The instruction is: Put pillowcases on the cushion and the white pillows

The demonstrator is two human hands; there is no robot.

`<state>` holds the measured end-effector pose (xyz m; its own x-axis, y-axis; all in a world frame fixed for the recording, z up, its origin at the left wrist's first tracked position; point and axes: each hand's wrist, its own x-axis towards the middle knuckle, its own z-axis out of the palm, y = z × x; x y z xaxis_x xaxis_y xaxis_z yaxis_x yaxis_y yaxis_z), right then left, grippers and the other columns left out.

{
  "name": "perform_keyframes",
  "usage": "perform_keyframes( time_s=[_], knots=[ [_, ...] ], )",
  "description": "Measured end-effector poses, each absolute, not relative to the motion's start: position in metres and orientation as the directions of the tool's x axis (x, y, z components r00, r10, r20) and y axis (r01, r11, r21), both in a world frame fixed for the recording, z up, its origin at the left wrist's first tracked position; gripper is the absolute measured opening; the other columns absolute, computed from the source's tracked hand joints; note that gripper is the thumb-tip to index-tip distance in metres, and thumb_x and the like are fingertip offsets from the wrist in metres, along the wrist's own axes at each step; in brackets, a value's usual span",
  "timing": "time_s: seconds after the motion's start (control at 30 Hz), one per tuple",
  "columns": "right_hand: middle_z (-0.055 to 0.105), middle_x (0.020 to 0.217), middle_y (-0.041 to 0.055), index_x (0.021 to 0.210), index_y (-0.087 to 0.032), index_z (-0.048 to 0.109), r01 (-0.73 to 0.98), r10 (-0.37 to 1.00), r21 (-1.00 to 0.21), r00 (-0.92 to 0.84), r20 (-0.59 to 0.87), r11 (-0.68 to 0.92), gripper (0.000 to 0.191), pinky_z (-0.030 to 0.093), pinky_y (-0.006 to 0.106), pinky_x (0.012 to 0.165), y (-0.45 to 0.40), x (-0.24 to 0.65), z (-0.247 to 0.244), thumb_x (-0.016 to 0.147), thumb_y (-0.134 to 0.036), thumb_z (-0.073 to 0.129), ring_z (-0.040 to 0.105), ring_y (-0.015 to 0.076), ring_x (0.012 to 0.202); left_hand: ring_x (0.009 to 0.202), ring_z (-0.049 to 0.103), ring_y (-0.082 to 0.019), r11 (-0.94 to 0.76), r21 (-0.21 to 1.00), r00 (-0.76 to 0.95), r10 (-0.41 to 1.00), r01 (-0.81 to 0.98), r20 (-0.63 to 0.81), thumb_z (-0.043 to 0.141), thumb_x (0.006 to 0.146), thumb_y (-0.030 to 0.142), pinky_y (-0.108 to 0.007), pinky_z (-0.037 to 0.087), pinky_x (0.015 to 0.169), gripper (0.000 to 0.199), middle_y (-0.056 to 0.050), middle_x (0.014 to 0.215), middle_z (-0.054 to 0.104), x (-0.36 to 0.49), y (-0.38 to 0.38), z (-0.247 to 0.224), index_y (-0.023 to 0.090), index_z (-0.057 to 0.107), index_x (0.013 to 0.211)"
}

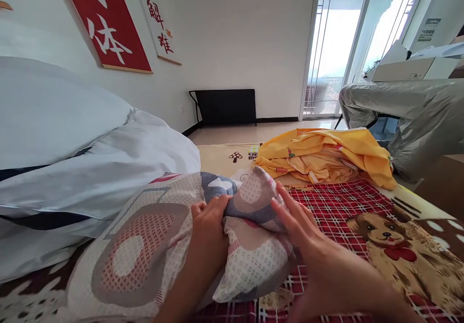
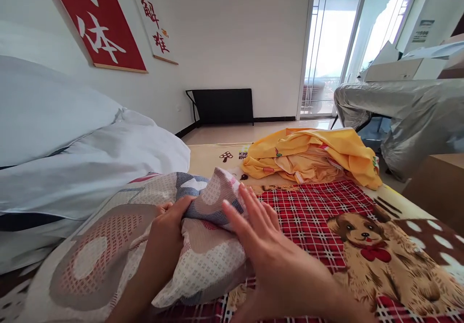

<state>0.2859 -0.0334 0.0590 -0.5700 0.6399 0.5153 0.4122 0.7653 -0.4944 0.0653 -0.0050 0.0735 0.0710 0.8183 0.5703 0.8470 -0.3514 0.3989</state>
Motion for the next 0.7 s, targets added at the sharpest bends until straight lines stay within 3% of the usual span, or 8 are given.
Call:
perform_keyframes(
  time_s=[0.1, 0.23, 0.3, 0.4, 0.47, 0.53, 0.63, 0.7],
  knots=[
    [-0.021, 0.155, 0.0102, 0.151, -0.036, -0.003, 0.494, 0.613, -0.379, -0.503, 0.61, 0.783, 0.138, 0.018, 0.071, 0.104, -0.04, 0.259, 0.043, 0.048, -0.045, 0.088, -0.005, 0.0508, 0.138, 0.071, 0.052, -0.021, -0.357, 0.38, 0.085, 0.814, 0.853, 0.575, 0.041, 0.072, 0.017, -0.038, 0.037, 0.076, 0.02, -0.004, 0.076, 0.065, 0.069, -0.004, 0.07, 0.019, 0.059, 0.081],
    [-0.025, 0.153, 0.0133, 0.151, -0.032, -0.009, 0.573, 0.655, -0.407, -0.329, 0.68, 0.711, 0.126, 0.022, 0.071, 0.101, -0.028, 0.243, 0.029, 0.062, -0.035, 0.082, 0.002, 0.0523, 0.138, 0.073, 0.054, -0.02, -0.39, 0.343, 0.144, 0.812, 0.854, 0.565, 0.04, 0.072, 0.013, -0.036, 0.032, 0.075, 0.02, -0.004, 0.076, 0.064, 0.073, -0.003, 0.066, 0.018, 0.058, 0.081],
    [-0.01, 0.156, 0.0179, 0.15, -0.029, -0.014, 0.553, 0.689, -0.482, -0.256, 0.678, 0.68, 0.128, 0.026, 0.068, 0.102, -0.019, 0.246, 0.026, 0.064, -0.037, 0.08, 0.011, 0.0493, 0.139, 0.073, 0.054, -0.02, -0.424, 0.316, 0.191, 0.804, 0.849, 0.563, 0.042, 0.07, 0.011, -0.036, 0.029, 0.074, 0.02, -0.002, 0.075, 0.063, 0.075, -0.005, 0.065, 0.019, 0.057, 0.08],
    [0.027, 0.15, 0.0193, 0.15, -0.026, -0.012, 0.462, 0.754, -0.625, -0.166, 0.636, 0.629, 0.13, 0.034, 0.059, 0.101, -0.009, 0.253, 0.025, 0.06, -0.035, 0.081, 0.032, 0.0424, 0.133, 0.073, 0.053, -0.019, -0.482, 0.264, 0.253, 0.764, 0.836, 0.594, 0.042, 0.067, 0.009, -0.035, 0.027, 0.073, 0.018, -0.001, 0.072, 0.062, 0.076, -0.008, 0.065, 0.019, 0.055, 0.073],
    [0.042, 0.142, 0.0165, 0.151, -0.025, -0.001, 0.411, 0.789, -0.694, -0.117, 0.603, 0.591, 0.122, 0.039, 0.052, 0.099, -0.005, 0.255, 0.024, 0.06, -0.03, 0.079, 0.044, 0.0376, 0.124, 0.071, 0.052, -0.018, -0.509, 0.236, 0.28, 0.739, 0.828, 0.612, 0.039, 0.066, 0.007, -0.034, 0.027, 0.071, 0.019, 0.0, 0.069, 0.061, 0.078, -0.01, 0.066, 0.019, 0.054, 0.069],
    [0.051, 0.133, 0.0136, 0.148, -0.023, 0.022, 0.385, 0.808, -0.729, -0.087, 0.582, 0.566, 0.102, 0.042, 0.045, 0.095, -0.002, 0.256, 0.025, 0.061, -0.025, 0.075, 0.052, 0.0334, 0.115, 0.07, 0.051, -0.018, -0.52, 0.221, 0.295, 0.73, 0.825, 0.617, 0.037, 0.064, 0.005, -0.034, 0.028, 0.071, 0.02, -0.001, 0.068, 0.061, 0.081, -0.012, 0.067, 0.019, 0.052, 0.067],
    [0.065, 0.111, 0.009, 0.118, -0.019, 0.059, 0.336, 0.837, -0.774, -0.095, 0.539, 0.536, 0.059, 0.046, 0.035, 0.084, 0.005, 0.258, 0.027, 0.061, -0.022, 0.071, 0.059, 0.0275, 0.096, 0.075, 0.053, -0.02, -0.513, 0.211, 0.332, 0.765, 0.832, 0.551, 0.038, 0.061, 0.005, -0.036, 0.03, 0.074, 0.022, -0.002, 0.073, 0.061, 0.084, -0.013, 0.069, 0.019, 0.052, 0.071],
    [0.068, 0.094, 0.0058, 0.098, -0.017, 0.066, 0.272, 0.859, -0.816, -0.109, 0.501, 0.51, 0.037, 0.046, 0.029, 0.073, 0.012, 0.261, 0.027, 0.062, -0.022, 0.068, 0.059, 0.0231, 0.083, 0.085, 0.056, -0.023, -0.496, 0.189, 0.37, 0.807, 0.847, 0.46, 0.039, 0.062, 0.007, -0.04, 0.033, 0.08, 0.026, -0.005, 0.083, 0.064, 0.083, -0.014, 0.069, 0.018, 0.055, 0.081]
  ],
)
